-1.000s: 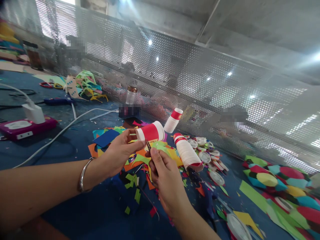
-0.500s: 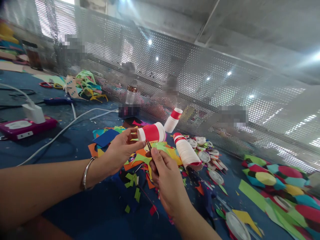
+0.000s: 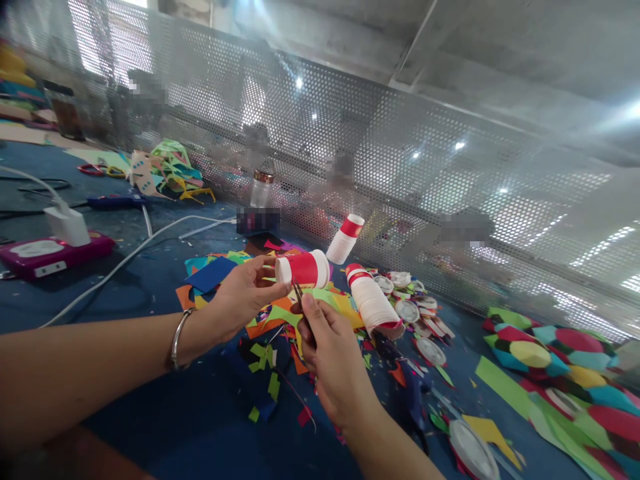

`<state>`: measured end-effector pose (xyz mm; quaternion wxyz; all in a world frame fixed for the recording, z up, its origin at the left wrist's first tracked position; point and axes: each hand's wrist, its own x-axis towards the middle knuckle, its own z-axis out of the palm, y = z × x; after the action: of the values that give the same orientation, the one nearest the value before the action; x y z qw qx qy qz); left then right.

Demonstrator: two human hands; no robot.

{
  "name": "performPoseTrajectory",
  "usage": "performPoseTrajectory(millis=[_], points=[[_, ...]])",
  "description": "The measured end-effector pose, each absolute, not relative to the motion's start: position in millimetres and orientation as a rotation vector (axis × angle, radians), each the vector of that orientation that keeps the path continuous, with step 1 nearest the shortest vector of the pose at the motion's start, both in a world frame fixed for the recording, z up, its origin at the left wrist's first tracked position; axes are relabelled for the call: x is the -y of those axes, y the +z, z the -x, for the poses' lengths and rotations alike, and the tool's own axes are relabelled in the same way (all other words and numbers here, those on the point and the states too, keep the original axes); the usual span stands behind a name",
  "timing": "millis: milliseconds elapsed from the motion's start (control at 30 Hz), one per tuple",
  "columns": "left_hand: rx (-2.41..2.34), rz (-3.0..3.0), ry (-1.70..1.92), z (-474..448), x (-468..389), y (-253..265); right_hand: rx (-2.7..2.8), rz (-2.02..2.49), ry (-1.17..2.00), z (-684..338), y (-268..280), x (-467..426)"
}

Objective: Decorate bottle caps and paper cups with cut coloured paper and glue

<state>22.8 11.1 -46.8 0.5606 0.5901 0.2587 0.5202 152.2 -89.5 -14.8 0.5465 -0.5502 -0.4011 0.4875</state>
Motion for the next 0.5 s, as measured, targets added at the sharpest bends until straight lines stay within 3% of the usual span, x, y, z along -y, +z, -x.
performPoseTrajectory(millis=[500], points=[[-0.639,-1.482,1.234,-20.9,-9.7,-43.9,0.939,1.272,1.148,-150.2,-18.2,89.4]])
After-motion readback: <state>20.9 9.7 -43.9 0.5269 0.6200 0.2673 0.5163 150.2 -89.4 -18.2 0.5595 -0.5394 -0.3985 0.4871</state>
